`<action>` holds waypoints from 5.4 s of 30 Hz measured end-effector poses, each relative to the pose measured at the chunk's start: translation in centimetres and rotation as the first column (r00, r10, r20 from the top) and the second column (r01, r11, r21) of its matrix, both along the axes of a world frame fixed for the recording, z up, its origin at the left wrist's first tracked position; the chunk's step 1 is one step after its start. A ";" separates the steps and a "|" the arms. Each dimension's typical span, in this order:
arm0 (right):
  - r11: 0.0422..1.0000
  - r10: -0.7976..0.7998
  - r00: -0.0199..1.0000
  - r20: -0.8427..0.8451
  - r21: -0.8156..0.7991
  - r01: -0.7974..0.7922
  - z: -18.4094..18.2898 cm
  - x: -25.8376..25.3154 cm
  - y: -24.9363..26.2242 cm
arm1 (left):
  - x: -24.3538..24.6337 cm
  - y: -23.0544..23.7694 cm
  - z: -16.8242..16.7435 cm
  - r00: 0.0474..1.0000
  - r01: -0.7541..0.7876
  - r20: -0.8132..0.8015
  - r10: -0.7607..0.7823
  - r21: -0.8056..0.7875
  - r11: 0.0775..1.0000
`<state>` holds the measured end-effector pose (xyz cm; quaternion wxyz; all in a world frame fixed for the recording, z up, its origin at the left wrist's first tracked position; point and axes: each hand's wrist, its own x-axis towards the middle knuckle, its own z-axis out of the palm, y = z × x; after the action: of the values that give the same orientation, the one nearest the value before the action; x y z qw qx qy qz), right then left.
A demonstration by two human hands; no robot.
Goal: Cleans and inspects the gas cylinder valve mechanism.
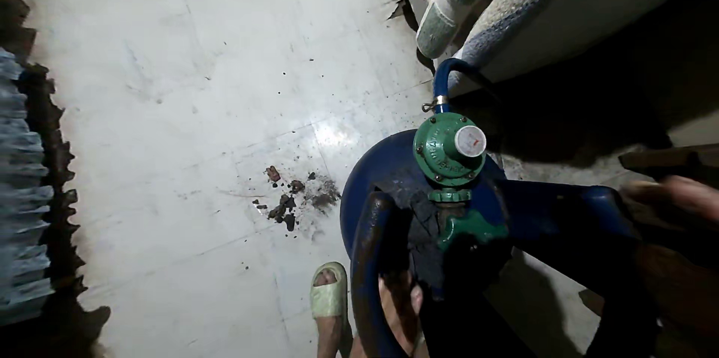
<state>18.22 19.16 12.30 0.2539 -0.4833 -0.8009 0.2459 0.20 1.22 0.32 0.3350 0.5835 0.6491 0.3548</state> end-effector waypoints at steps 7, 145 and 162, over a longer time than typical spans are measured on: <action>0.999 -0.031 0.990 -0.134 -0.037 0.026 -2.9 -0.7 0.0 | -0.1 4.1 0.3 0.963 -0.053 -0.266 0.035 -0.063 0.997; 0.947 -0.178 0.980 -0.088 -0.286 0.146 -2.6 -0.9 0.5 | 1.3 3.2 -0.2 0.861 -0.490 -0.152 0.485 0.001 0.872; 0.925 -0.213 0.977 -0.007 -0.322 0.200 -1.9 -1.0 0.4 | -5.7 7.1 1.3 0.876 0.480 0.105 -0.471 -0.279 0.831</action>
<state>17.24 19.56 10.36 0.2134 -0.5943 -0.6896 0.3544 -5.53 8.32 1.63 0.5065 0.6639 0.5240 0.1679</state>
